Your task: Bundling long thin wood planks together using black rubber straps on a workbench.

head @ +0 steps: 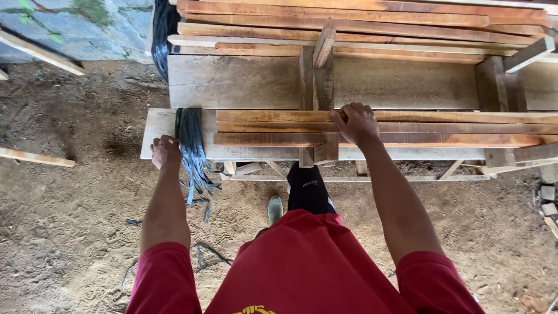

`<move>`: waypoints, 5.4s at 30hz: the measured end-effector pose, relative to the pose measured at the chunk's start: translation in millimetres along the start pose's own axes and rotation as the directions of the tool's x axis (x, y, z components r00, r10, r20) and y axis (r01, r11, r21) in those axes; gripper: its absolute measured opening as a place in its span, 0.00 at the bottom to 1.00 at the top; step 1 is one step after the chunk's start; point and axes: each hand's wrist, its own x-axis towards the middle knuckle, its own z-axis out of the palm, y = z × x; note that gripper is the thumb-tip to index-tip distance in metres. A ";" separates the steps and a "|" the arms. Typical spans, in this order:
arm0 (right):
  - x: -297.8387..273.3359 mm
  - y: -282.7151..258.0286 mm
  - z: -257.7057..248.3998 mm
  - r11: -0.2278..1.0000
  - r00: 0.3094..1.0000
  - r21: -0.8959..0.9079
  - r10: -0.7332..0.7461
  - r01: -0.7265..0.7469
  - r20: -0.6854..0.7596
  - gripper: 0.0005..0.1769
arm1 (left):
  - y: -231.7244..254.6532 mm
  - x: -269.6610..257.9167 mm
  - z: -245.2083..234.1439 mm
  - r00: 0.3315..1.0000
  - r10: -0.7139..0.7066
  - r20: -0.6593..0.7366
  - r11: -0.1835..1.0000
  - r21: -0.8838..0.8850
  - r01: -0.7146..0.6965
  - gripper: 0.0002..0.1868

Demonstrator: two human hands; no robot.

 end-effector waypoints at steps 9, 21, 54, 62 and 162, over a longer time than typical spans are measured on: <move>0.8 4.8 0.9 1.000 1.000 -0.008 -0.007 0.007 0.002 0.22 | 27.3 -26.5 -82.1 0.998 0.034 -0.058 0.897 -0.439 -0.056 0.07; 1.4 4.9 7.8 1.000 1.000 -0.021 -0.007 0.006 -0.022 0.24 | 5.4 16.8 -49.8 0.992 0.041 0.119 0.972 -0.236 -0.012 0.25; 123.1 -166.9 -135.0 -0.055 0.909 0.935 0.221 -0.351 0.354 0.18 | 316.7 -224.1 -206.2 0.583 0.812 -0.017 0.283 -0.863 -0.419 0.17; 146.6 -88.8 -96.4 0.653 0.972 0.754 -0.128 -0.068 0.198 0.16 | 265.5 -210.1 -178.9 0.369 0.914 0.169 0.376 -0.694 -0.614 0.13; 86.0 -99.7 -104.8 0.391 0.935 0.880 -0.113 -0.268 0.335 0.12 | 313.6 -221.1 -136.3 0.517 0.762 -0.389 0.177 -0.644 -0.744 0.08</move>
